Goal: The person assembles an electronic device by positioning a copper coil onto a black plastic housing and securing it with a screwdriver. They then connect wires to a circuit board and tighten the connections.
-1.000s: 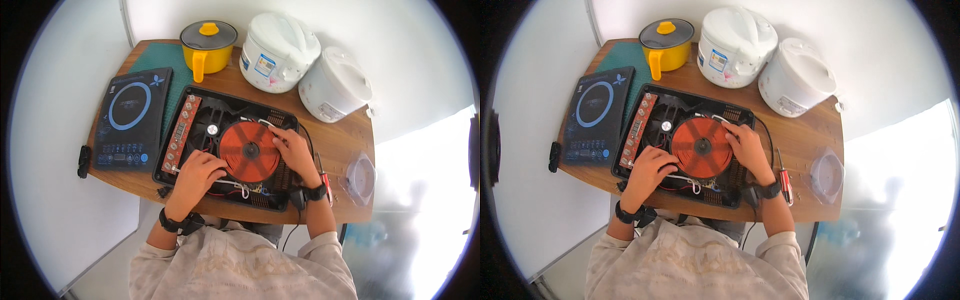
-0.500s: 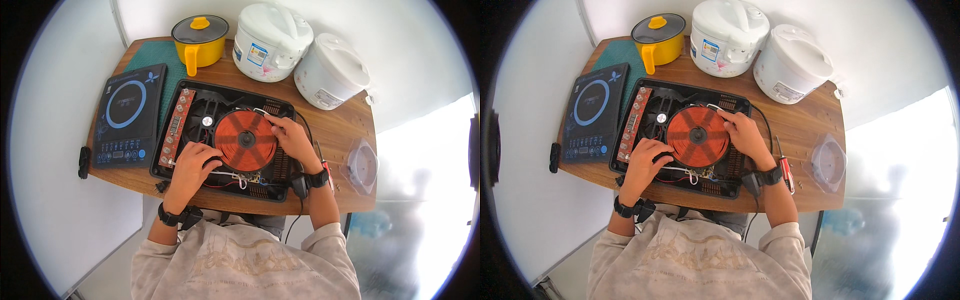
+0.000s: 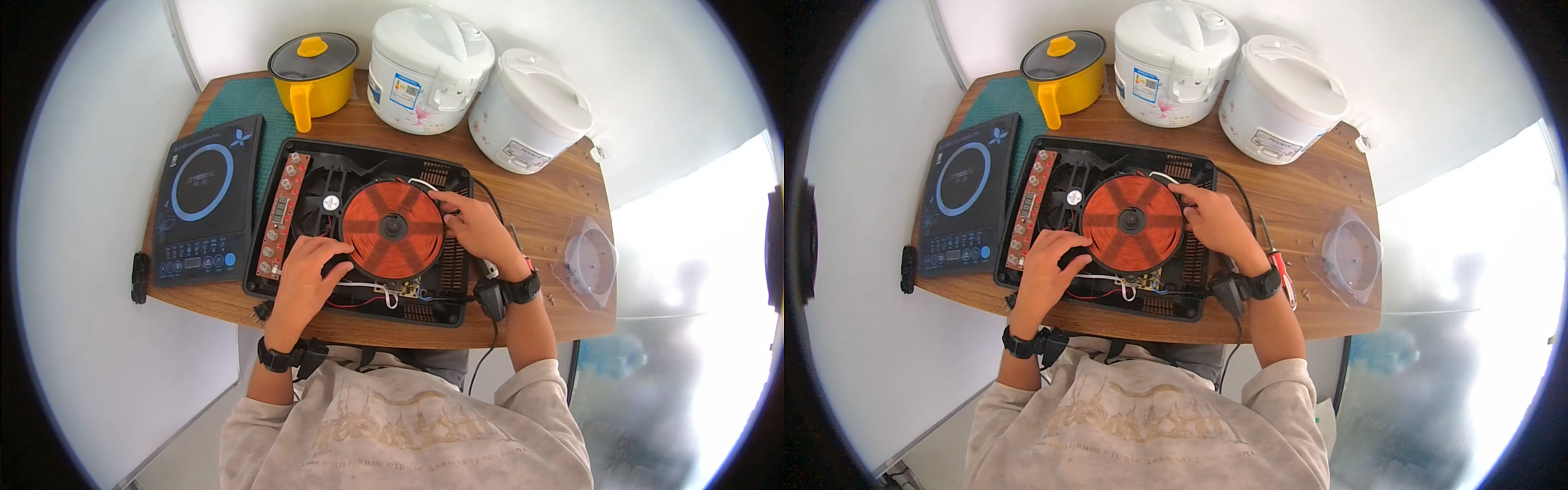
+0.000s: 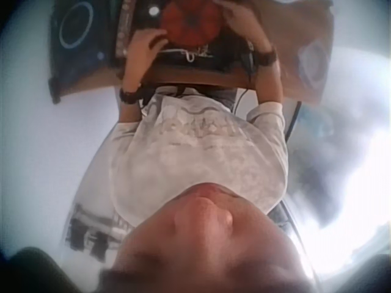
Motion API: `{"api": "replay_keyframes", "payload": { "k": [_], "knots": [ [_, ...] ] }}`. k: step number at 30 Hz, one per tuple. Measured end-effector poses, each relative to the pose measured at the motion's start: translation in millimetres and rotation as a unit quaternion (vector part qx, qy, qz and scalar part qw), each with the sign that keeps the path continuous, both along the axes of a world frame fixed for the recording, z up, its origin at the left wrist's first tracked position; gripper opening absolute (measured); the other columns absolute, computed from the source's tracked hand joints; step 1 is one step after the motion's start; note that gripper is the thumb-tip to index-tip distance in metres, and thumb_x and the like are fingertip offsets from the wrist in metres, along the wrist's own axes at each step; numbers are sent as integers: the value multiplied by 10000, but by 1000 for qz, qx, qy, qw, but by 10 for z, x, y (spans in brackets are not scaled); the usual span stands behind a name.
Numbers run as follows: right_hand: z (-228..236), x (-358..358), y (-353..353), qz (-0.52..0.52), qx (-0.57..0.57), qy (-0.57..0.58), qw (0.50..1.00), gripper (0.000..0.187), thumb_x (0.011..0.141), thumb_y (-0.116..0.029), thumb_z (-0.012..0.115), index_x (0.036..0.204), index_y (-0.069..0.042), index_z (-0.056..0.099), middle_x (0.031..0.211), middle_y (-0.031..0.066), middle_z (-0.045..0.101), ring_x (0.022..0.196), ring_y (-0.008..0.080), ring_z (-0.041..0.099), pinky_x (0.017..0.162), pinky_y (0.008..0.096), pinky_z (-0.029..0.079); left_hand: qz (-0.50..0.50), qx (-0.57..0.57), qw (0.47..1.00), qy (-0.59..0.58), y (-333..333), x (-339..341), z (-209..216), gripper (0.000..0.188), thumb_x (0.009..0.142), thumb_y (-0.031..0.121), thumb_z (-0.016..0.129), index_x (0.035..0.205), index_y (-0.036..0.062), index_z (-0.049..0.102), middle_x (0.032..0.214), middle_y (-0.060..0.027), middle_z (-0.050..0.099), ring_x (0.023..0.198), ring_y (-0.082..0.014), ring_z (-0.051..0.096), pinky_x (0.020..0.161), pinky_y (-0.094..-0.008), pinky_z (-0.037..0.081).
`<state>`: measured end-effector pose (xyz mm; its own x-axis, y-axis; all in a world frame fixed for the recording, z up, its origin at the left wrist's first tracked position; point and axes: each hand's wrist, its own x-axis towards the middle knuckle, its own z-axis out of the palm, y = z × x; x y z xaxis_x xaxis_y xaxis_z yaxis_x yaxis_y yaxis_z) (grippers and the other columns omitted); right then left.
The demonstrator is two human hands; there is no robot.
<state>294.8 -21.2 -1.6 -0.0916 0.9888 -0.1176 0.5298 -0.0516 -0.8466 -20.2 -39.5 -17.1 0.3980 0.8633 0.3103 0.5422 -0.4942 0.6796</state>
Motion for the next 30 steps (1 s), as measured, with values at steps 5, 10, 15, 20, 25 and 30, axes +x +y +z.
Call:
{"api": "replay_keyframes", "payload": {
  "k": [5,10,15,20,25,30],
  "knots": [
    [47,2,-26,-18,-16,-7,1000,426,956,51,564,1363,-54,632,1083,195,745,841,248,755,779,357,613,-6,-2,1000,6,-10,4,4,277,818,62,813,1085,65,739,1058,-79,727,1037,-299,632,899,-411,522],
    [-4,3,-21,-42,-4,3,999,359,967,36,597,1311,-47,657,1086,193,739,841,222,754,780,332,627,-5,3,1000,-2,-5,10,15,271,816,63,815,1077,68,742,1048,-76,728,1024,-295,633,892,-404,524],
    [-63,85,9,-55,7,93,994,335,945,46,623,1270,-20,668,1085,173,742,865,197,746,776,317,630,-4,3,1000,-1,-9,19,2,278,802,76,833,1069,75,752,1031,-70,735,1004,-282,635,868,-393,526],
    [-23,128,71,-52,28,95,994,319,926,54,630,1235,-5,680,1114,145,739,897,187,740,781,309,629,1,-26,999,-24,-19,53,63,237,784,83,850,1014,82,793,976,-59,755,960,-261,644,840,-379,529],
    [-55,85,122,-64,45,77,994,292,909,40,647,1196,2,683,1114,147,737,878,190,742,756,316,623,11,-29,999,-6,-31,87,102,201,775,95,855,972,85,814,936,-49,758,926,-244,644,826,-368,526],
    [-148,135,142,-58,52,35,996,298,900,26,648,1191,-23,683,1105,170,730,924,261,737,805,366,612,2,-11,1000,2,-59,129,80,197,785,100,846,979,84,813,929,-50,749,938,-240,642,829,-366,522]
  ]
}}
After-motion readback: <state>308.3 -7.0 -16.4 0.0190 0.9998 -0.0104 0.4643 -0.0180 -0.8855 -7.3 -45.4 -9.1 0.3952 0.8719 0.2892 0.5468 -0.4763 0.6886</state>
